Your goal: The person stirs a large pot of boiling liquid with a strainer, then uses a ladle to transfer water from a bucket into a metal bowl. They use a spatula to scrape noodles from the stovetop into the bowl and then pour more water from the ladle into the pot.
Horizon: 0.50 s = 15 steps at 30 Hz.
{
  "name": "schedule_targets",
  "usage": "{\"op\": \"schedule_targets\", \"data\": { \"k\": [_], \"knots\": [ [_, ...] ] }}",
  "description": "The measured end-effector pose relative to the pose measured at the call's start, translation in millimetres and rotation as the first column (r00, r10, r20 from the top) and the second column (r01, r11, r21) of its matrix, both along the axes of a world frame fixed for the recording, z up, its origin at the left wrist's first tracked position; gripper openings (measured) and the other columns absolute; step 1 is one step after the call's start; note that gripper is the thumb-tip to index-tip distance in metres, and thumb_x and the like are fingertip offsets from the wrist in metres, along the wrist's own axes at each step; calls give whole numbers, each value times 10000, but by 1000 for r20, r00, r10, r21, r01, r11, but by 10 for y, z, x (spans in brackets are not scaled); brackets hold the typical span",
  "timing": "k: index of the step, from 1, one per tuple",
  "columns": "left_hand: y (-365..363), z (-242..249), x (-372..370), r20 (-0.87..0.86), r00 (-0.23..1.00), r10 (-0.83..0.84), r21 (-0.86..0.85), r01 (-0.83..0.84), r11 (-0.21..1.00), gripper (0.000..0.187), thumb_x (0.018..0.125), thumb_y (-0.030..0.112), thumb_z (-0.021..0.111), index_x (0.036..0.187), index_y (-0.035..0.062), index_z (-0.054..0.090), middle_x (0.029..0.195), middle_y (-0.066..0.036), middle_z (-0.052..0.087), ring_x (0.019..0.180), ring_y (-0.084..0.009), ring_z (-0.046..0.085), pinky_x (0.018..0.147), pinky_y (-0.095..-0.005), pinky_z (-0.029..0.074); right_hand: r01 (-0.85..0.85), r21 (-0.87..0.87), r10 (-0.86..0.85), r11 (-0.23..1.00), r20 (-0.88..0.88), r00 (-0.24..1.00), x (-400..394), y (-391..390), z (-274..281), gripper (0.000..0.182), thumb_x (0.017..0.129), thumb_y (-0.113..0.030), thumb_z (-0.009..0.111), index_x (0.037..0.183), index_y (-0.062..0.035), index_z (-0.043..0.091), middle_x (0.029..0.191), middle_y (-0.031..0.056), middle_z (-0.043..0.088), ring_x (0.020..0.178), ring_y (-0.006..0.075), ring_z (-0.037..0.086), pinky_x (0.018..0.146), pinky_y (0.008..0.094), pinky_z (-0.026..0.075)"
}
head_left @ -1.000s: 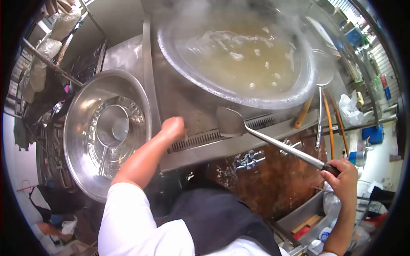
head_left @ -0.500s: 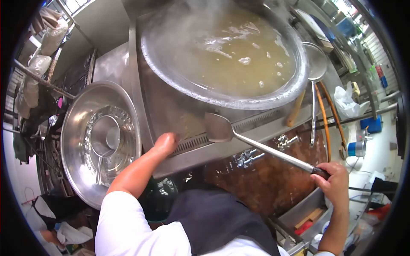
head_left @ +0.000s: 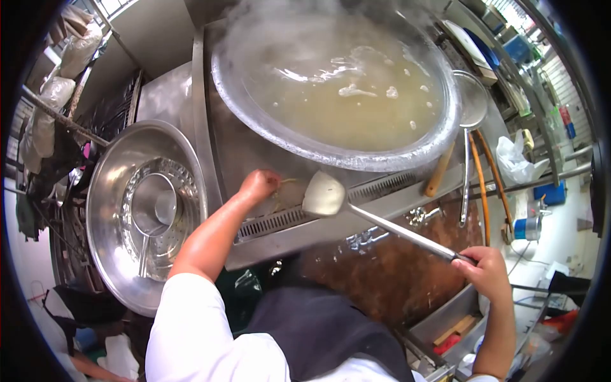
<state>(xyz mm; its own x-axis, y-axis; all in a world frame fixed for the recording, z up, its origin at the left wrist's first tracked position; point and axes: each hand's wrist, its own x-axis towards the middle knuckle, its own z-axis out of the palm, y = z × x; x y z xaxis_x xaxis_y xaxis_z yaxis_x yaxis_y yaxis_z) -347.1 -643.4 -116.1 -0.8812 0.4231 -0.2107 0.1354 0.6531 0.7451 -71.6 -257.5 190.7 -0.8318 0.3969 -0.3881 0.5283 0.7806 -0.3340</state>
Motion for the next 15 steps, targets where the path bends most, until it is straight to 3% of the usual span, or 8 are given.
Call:
{"op": "schedule_targets", "data": {
  "k": [2,3,5,7,8,9,10,15],
  "knots": [
    [16,-12,-14,-104,993,-60,-144,45,989,282,759,149,674,1019,43,684,1026,-143,665,874,-321,650,770,-382,517,-30,-18,31,999,28,999,-95,-10,-92,271,754,-283,737,859,-34,707,641,101,626,560,212,580,569,313,453],
    [28,-69,-22,-101,993,-64,-144,49,988,282,759,149,674,1019,43,684,1026,-143,665,874,-321,650,770,-382,517,-26,-19,27,999,31,999,-146,-22,-117,271,754,-283,737,859,-34,707,641,101,626,560,212,580,569,313,453],
    [34,-341,-6,-208,974,91,-51,-104,993,340,791,200,655,1107,75,654,1215,-200,580,1048,-333,603,876,-373,489,-43,12,42,999,108,993,-223,-44,-178,282,768,-304,728,881,-46,709,662,108,634,587,224,598,589,321,464],
    [246,-702,142,-250,953,170,61,-160,985,443,871,305,578,1226,39,570,1365,-271,429,1269,-376,427,1059,-393,349,-56,-9,56,998,106,993,-249,-68,-345,285,772,-311,726,893,-54,709,678,111,640,604,230,608,601,327,470],
    [374,-573,177,-155,954,-257,-387,181,904,573,935,385,470,1318,-40,446,1439,-323,277,1368,-432,229,1146,-435,170,-72,-28,75,997,104,992,-265,-86,-443,288,776,-318,724,906,-62,709,694,114,646,622,235,618,612,333,475],
    [543,-433,360,-29,999,38,-10,-39,999,657,954,401,420,1356,-111,328,1449,-333,242,1368,-473,176,1149,-475,113,-83,-26,85,996,97,992,-285,-152,-534,299,775,-333,724,928,-76,710,725,118,659,651,238,634,633,344,485],
    [673,-941,419,-232,972,24,-102,-49,994,663,946,388,434,1374,-100,297,1448,-339,237,1364,-483,178,1143,-490,134,-89,-69,93,994,52,994,-261,-156,-712,299,778,-328,726,931,-72,710,722,105,663,646,213,629,630,329,483],
    [871,-48,630,-185,978,99,39,-93,995,670,932,395,470,1373,-87,319,1454,-330,237,1372,-459,196,1129,-472,198,-29,-286,9,958,-72,997,31,-93,-1509,266,796,-268,734,920,-35,708,698,16,647,632,79,563,600,246,450]
  ]
}}
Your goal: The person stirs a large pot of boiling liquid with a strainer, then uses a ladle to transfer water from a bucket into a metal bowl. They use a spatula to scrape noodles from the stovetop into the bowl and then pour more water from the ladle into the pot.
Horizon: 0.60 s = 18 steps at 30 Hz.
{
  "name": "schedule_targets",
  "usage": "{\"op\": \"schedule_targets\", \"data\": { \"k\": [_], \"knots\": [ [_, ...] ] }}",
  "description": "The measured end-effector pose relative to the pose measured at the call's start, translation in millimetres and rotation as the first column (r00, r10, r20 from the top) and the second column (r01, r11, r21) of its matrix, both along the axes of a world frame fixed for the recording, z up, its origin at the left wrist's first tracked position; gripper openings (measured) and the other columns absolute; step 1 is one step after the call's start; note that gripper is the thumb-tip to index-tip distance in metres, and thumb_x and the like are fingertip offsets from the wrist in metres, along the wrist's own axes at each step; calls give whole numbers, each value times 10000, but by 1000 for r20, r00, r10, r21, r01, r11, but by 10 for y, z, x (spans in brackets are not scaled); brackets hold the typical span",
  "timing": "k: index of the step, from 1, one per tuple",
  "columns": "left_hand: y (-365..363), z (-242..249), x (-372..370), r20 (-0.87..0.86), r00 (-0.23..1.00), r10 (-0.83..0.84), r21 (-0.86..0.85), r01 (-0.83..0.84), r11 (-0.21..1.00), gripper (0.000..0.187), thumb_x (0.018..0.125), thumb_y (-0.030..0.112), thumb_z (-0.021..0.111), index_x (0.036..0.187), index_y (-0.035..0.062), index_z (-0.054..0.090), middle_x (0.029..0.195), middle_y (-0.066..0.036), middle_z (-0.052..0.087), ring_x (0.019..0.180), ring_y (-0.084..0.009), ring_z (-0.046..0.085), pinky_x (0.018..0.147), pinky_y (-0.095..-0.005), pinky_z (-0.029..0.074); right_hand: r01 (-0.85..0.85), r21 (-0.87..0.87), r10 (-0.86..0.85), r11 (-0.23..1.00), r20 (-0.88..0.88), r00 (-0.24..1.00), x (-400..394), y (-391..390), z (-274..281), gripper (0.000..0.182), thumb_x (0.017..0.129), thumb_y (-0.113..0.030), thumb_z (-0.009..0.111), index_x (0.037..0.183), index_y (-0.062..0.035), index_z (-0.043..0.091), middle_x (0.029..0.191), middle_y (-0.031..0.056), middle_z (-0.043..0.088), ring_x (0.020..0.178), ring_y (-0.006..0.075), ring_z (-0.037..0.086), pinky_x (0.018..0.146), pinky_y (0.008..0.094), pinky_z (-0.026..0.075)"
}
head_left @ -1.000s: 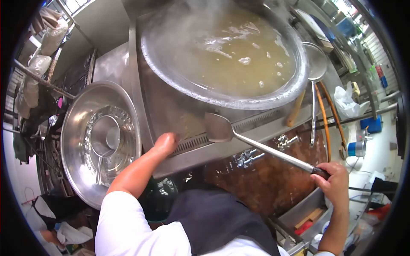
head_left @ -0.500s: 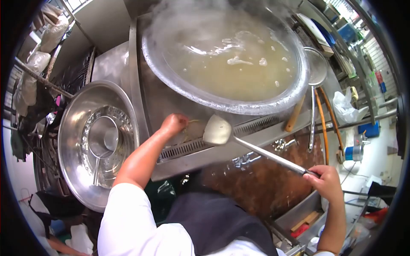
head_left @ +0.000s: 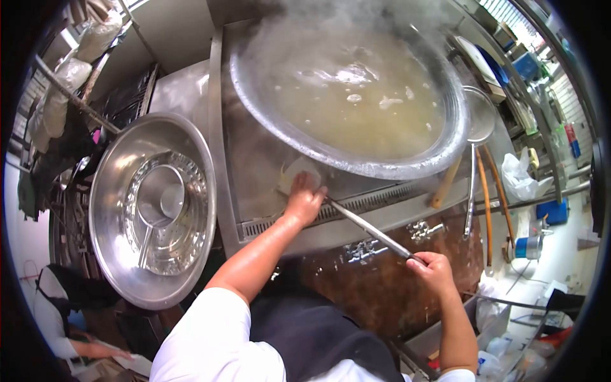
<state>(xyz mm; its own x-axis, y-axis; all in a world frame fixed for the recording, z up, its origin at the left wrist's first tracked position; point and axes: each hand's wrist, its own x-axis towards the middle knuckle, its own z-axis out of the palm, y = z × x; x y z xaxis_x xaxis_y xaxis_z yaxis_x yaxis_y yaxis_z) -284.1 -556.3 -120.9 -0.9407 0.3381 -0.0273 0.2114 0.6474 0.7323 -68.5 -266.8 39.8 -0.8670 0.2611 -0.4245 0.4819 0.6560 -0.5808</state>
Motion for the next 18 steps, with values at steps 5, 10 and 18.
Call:
{"op": "schedule_targets", "data": {
  "k": [5,10,18],
  "knots": [
    [-503,682,807,-277,961,15,114,18,993,516,926,379,520,1315,41,502,1458,-220,342,1386,-392,248,1130,-440,206,82,-242,-109,967,-100,989,408,-61,-53,218,812,-195,728,899,3,700,673,-18,600,598,45,505,538,222,410],
    [-1255,862,1888,-286,947,145,142,-108,984,494,915,380,545,1268,34,538,1420,-234,391,1352,-409,309,1106,-457,262,83,-283,-126,956,-138,982,695,-278,248,219,824,-201,715,909,0,700,663,-19,595,545,37,490,489,212,387],
    [-1864,1296,703,620,702,-351,723,-685,-91,831,917,589,407,1422,-51,244,1378,-236,409,1251,-339,429,1059,-490,318,84,-396,-126,915,-82,989,1045,-578,572,203,842,-181,686,906,11,693,663,2,609,538,48,519,485,210,422]
  ]
}}
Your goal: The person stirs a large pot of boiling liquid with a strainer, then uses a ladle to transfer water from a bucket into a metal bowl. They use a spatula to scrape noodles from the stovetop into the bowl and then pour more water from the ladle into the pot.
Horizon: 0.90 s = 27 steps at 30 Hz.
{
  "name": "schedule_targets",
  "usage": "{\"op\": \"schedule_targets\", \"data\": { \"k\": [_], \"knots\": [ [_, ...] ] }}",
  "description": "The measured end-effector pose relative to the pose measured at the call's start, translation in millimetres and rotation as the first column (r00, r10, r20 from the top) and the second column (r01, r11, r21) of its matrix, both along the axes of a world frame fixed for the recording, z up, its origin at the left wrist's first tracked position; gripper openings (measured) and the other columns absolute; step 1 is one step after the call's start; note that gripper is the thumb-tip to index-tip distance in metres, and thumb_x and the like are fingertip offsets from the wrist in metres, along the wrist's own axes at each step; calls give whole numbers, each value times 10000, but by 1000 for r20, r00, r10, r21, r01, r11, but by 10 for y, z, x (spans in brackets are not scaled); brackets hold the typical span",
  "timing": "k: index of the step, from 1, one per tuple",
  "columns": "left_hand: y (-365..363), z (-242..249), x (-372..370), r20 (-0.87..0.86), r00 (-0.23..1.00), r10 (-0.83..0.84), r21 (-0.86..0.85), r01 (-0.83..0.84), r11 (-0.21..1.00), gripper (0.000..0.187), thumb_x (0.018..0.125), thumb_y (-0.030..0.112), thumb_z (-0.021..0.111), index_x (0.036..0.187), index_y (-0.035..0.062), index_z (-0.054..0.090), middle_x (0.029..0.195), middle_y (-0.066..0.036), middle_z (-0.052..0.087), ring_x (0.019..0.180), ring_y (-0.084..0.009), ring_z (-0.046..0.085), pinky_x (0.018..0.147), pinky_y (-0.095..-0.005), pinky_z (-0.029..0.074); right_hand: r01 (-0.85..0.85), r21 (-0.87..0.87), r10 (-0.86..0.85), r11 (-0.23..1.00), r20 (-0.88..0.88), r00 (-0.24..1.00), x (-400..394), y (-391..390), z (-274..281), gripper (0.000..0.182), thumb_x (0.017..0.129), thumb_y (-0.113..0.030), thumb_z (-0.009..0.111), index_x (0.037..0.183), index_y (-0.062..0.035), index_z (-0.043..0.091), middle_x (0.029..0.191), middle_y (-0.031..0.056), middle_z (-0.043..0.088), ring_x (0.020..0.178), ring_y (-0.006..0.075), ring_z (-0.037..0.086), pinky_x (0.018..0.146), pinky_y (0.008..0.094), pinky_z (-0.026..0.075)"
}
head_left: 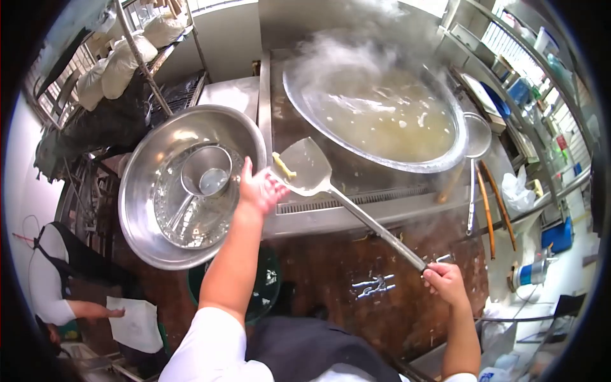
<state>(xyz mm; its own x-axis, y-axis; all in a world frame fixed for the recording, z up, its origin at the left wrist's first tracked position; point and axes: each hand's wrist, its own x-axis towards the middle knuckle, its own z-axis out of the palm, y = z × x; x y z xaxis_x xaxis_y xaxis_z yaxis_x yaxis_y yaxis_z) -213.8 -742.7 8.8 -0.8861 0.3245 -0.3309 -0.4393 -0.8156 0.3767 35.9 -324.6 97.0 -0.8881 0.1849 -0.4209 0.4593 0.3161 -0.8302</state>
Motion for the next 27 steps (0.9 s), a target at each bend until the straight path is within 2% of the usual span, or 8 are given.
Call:
{"op": "schedule_targets", "data": {
  "k": [3,8,10,13,16,22,25,27],
  "knots": [
    [-94,281,-261,-238,958,158,-86,-183,979,721,930,545,414,1304,-71,389,1236,-245,534,1132,-350,534,1024,-470,386,-24,44,25,999,-22,999,101,-190,139,174,840,-154,681,898,9,693,655,9,613,530,49,524,476,206,420],
    [-306,295,-234,-637,760,-125,-531,-315,787,436,958,363,462,1170,2,587,1128,-161,632,1082,-233,595,1013,-362,407,-4,25,3,1000,38,999,98,-565,316,173,837,-148,681,891,16,692,649,15,614,518,52,524,464,203,415],
    [-460,597,27,-387,771,-506,-922,-311,232,459,940,391,495,1221,39,582,1174,-158,623,1145,-256,564,1039,-362,376,-52,38,50,998,37,998,-44,-738,365,178,835,-149,685,888,20,691,648,17,614,516,53,524,461,203,415],
    [-794,528,113,-417,590,-691,-703,-691,-165,510,916,441,537,1267,71,557,1316,-168,532,1278,-338,441,1099,-443,261,-104,61,103,993,10,995,-347,-1038,409,227,855,-207,669,857,19,686,630,13,606,511,52,525,451,205,407],
    [-1295,674,484,-694,491,-526,-393,-871,-294,517,929,456,509,1269,69,550,1363,-165,492,1307,-340,409,1102,-462,242,-292,105,297,951,-39,954,-843,-1405,450,248,864,-231,653,852,15,686,616,9,599,504,51,518,448,210,404],
    [-2141,-26,1740,-750,629,202,-659,-734,-164,374,913,258,564,1171,-12,575,1275,-205,539,1291,-339,420,1088,-427,283,-588,319,640,743,-84,764,-2081,-3011,975,356,866,-320,616,722,5,636,530,-6,510,460,64,455,442,243,364],
    [-2135,-356,2242,-639,766,73,-742,-589,-321,345,826,192,664,1118,19,607,1234,-182,570,1223,-357,484,1037,-424,366,-645,445,772,621,-205,602,-2558,-4107,1154,361,852,-339,634,685,-20,618,503,12,491,433,86,445,429,279,357],
    [-2109,-413,2322,-589,808,-9,-730,-537,-422,352,750,192,722,1055,43,630,1179,-172,599,1167,-375,519,991,-447,416,-456,758,858,466,-261,443,-2672,-4886,1220,330,852,-354,613,852,-32,683,746,139,651,667,257,628,668,370,506]
  ]
}}
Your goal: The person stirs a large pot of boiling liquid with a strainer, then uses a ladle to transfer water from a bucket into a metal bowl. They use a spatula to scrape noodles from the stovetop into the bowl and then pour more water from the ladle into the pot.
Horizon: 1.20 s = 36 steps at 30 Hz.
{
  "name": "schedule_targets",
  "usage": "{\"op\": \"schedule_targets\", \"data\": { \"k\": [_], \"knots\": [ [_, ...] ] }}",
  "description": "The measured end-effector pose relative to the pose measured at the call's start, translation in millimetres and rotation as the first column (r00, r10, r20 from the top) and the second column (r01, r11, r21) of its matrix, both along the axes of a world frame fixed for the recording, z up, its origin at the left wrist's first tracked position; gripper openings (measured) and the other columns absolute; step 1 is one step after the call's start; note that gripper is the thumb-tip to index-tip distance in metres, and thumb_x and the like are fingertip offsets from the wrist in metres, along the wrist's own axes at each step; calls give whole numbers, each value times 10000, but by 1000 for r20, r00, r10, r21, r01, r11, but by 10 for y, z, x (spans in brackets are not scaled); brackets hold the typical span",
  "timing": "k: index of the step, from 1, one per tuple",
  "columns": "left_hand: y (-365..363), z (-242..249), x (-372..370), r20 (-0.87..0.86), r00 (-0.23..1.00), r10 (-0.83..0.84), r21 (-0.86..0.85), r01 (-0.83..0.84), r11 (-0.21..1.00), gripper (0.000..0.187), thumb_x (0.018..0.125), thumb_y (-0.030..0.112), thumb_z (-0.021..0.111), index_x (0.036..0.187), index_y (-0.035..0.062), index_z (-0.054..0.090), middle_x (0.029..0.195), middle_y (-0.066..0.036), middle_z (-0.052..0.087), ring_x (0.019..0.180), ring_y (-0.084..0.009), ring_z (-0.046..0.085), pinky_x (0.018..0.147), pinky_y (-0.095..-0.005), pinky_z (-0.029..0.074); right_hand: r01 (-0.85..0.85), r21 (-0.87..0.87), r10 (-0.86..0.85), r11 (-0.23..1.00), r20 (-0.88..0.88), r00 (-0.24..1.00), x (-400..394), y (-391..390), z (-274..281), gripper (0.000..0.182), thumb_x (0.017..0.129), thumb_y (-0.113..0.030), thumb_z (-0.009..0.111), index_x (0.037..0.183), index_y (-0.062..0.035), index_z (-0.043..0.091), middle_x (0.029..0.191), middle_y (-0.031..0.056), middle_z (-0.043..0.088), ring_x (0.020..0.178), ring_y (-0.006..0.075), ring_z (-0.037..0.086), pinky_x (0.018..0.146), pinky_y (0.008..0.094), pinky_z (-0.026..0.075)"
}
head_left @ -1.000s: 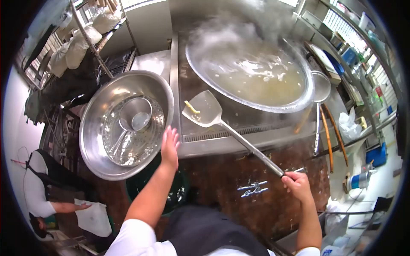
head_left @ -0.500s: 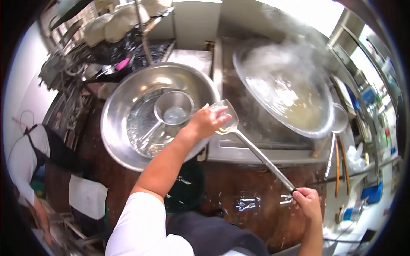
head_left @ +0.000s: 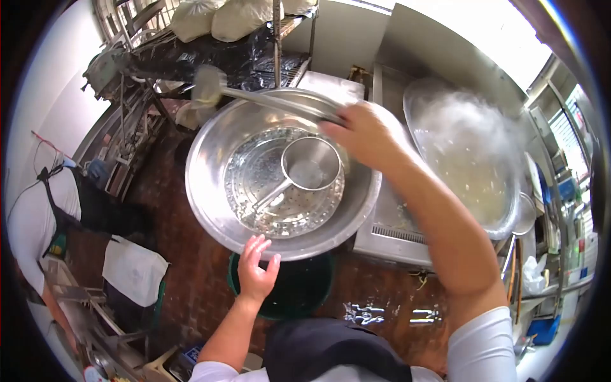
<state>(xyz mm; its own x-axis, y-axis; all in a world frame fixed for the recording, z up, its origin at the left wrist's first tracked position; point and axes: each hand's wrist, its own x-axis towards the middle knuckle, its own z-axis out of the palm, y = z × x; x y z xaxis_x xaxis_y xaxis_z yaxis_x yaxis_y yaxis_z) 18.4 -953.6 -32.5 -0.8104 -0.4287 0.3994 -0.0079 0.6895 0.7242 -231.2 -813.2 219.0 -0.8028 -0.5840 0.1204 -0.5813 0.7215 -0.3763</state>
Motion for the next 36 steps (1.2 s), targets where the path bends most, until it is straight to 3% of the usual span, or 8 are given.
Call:
{"op": "schedule_targets", "data": {
  "k": [3,7,13,18,21,24,30,36],
  "knots": [
    [-57,131,-159,42,997,-64,-98,68,993,341,738,185,721,1031,36,628,1157,-177,604,1144,-382,526,980,-451,422,-9,266,170,964,-590,790,-4,-791,116,202,880,-217,548,919,-71,681,909,128,664,846,286,666,726,371,527],
    [-284,238,-535,138,984,-111,-144,130,981,376,733,212,715,1043,21,621,1121,-188,601,1095,-369,544,950,-443,440,72,217,64,973,-561,825,-71,-543,218,223,852,-258,581,914,-71,685,918,127,665,858,289,661,719,378,522],
    [-592,-87,-1388,251,968,-15,-273,85,958,570,741,280,717,1191,-26,546,1211,-196,552,1106,-364,539,944,-418,445,170,-216,-200,962,-130,971,242,1600,150,349,812,-367,657,962,-54,689,733,76,630,642,199,590,588,341,449],
    [-948,-523,-2016,695,708,-124,-21,192,981,903,694,518,723,1299,-91,446,1264,-297,525,1183,-379,524,1019,-412,394,710,-340,-559,616,447,699,1338,3204,202,331,829,-287,693,1004,-7,675,708,-30,585,602,39,494,530,210,385],
    [-1093,-950,-2193,665,605,-438,479,104,872,372,722,276,741,878,-25,587,672,-140,619,491,-251,600,434,-386,487,843,-416,-703,342,482,523,2053,3736,163,326,835,-260,696,1031,-2,660,704,-26,581,565,36,478,510,200,374],
    [-841,-831,-2196,603,548,-580,669,49,742,213,725,133,691,853,47,545,581,-50,524,378,-163,488,330,-311,394,901,-428,-754,76,566,333,2637,4386,-9,338,838,-258,697,1042,6,649,671,-32,567,538,32,465,492,195,354],
    [-447,-521,-2109,480,798,-365,637,-30,770,204,747,140,676,870,100,517,596,9,472,376,-105,432,329,-268,372,990,-142,-983,-18,-178,-44,3166,5998,-440,294,797,-316,704,876,-33,693,755,123,674,664,244,643,628,366,483],
    [258,313,-1375,388,891,-235,701,-120,703,274,895,384,588,903,118,526,584,-6,475,345,-102,409,296,-230,333,987,-2,-929,-163,-335,-154,2993,7420,-842,309,800,-343,675,961,-79,685,882,144,688,832,352,649,727,448,500]
  ]
}}
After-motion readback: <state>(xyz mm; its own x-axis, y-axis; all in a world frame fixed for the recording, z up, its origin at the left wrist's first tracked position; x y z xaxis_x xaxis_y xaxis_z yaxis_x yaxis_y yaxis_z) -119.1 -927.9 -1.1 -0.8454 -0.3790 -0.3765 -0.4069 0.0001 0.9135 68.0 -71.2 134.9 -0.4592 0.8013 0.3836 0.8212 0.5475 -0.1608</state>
